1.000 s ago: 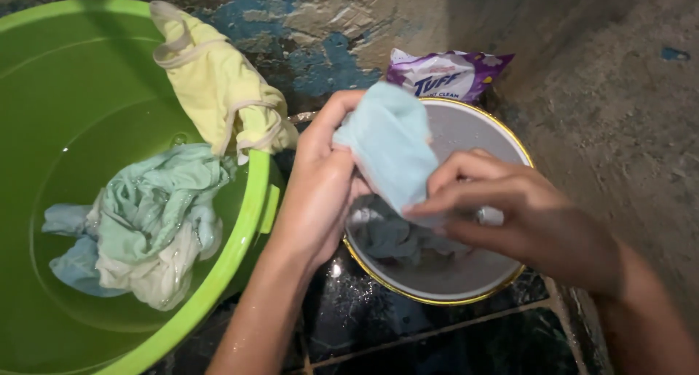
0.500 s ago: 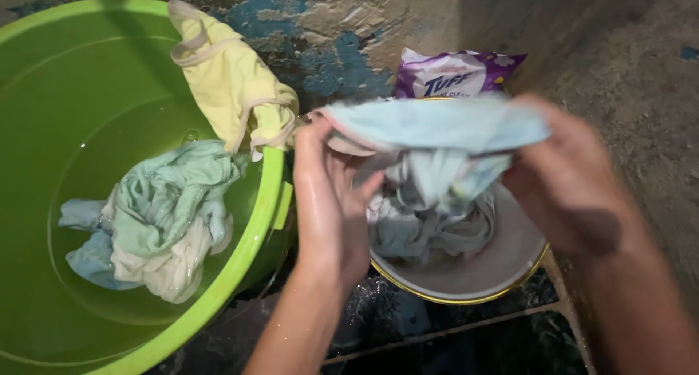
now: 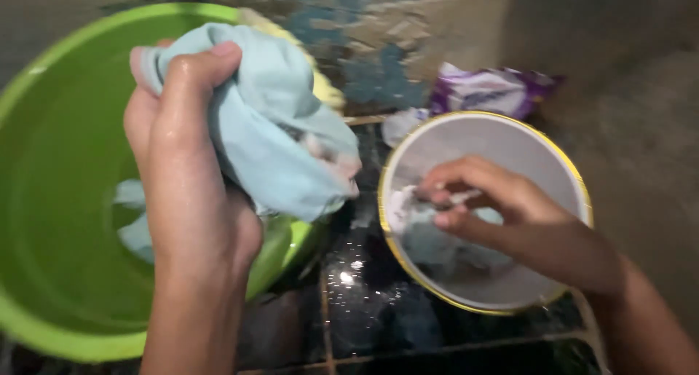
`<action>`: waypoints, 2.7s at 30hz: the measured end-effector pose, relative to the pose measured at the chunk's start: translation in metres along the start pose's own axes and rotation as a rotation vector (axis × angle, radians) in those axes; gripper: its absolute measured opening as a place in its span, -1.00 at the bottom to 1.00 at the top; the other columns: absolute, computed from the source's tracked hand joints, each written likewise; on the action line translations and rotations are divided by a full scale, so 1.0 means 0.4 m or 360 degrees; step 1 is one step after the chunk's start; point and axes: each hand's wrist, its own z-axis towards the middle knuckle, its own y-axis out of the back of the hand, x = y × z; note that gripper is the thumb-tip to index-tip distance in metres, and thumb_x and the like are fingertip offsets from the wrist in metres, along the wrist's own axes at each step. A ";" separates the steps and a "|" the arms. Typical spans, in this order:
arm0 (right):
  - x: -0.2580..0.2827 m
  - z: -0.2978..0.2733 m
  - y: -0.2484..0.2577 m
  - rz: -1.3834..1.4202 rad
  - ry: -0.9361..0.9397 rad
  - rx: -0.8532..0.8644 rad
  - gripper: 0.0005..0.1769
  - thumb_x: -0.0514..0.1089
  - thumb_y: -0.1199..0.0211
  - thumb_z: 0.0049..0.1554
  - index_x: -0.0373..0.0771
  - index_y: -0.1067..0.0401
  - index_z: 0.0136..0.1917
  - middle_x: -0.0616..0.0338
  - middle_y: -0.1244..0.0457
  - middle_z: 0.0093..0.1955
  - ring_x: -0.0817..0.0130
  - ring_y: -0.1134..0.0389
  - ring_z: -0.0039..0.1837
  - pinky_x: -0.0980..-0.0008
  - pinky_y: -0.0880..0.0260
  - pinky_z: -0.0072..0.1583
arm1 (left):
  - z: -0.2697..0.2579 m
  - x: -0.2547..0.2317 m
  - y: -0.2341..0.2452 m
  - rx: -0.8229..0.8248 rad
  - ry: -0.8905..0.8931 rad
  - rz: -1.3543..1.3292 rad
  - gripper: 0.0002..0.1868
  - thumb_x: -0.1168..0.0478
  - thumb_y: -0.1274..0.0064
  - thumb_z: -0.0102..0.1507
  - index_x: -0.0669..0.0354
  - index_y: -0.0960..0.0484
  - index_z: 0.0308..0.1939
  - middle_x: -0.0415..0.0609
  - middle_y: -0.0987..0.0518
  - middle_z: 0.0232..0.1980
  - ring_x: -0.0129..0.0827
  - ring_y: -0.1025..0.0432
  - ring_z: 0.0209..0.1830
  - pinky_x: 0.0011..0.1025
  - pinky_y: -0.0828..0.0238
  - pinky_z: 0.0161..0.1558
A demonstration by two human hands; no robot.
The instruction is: The person is hand washing clothes in a green bucket and then applying liquid soap to specific stained areas.
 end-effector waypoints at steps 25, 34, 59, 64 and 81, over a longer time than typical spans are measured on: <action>-0.239 0.054 0.034 -0.1033 -0.0508 0.0299 -0.66 -0.03 -0.33 0.24 -0.21 -0.50 0.22 0.06 -0.38 -0.07 0.28 -0.41 0.02 0.37 -0.44 0.09 | -0.100 0.157 -0.045 0.0931 -0.0013 0.1261 -0.70 0.22 -0.07 0.31 0.21 -0.51 0.10 0.04 -0.58 0.13 -0.16 -0.55 0.18 -0.21 -0.52 0.17; -0.052 -0.018 0.110 0.0668 0.0259 -0.0611 -0.58 -0.29 -0.11 0.23 -0.29 -0.23 0.36 0.16 -0.26 0.29 0.38 -0.34 0.28 0.36 -0.46 0.21 | -0.107 0.354 -0.015 0.0867 0.0461 0.0791 -0.65 0.20 -0.15 0.29 0.30 -0.51 0.08 0.08 -0.66 -0.06 -0.27 -0.56 -0.03 -0.35 -0.46 0.02; -0.135 -0.043 0.119 0.0304 0.0313 -0.0053 -0.78 -0.26 -0.33 0.13 -0.25 -0.40 0.05 0.12 -0.11 0.58 0.25 -0.21 0.51 0.22 -0.32 0.40 | -0.070 0.273 -0.142 0.0992 0.0673 0.0255 -0.84 0.17 -0.02 0.38 0.15 -0.49 -0.04 -0.11 -0.61 -0.08 -0.50 -0.48 -0.05 -0.51 -0.42 -0.01; -0.171 -0.056 0.145 0.0324 -0.0144 -0.0072 -0.66 -0.30 -0.48 0.08 -0.30 -0.43 0.09 -0.06 -0.31 0.18 0.10 -0.33 0.23 0.05 -0.45 0.23 | -0.064 0.284 -0.124 0.1048 0.0653 0.0294 -0.85 0.20 -0.03 0.37 0.17 -0.50 -0.05 -0.13 -0.58 -0.07 -0.50 -0.44 -0.01 -0.53 -0.38 0.03; -0.119 -0.030 0.104 0.0143 -0.0073 0.0296 -0.52 -0.21 -0.39 0.14 -0.19 -0.46 0.33 0.24 -0.37 0.10 0.47 -0.37 0.12 0.39 -0.44 0.13 | -0.045 0.259 -0.143 0.0878 0.0538 0.0348 -0.95 0.29 0.03 0.35 0.20 -0.50 -0.14 -0.21 -0.48 -0.21 -0.57 -0.36 -0.15 -0.57 -0.32 -0.06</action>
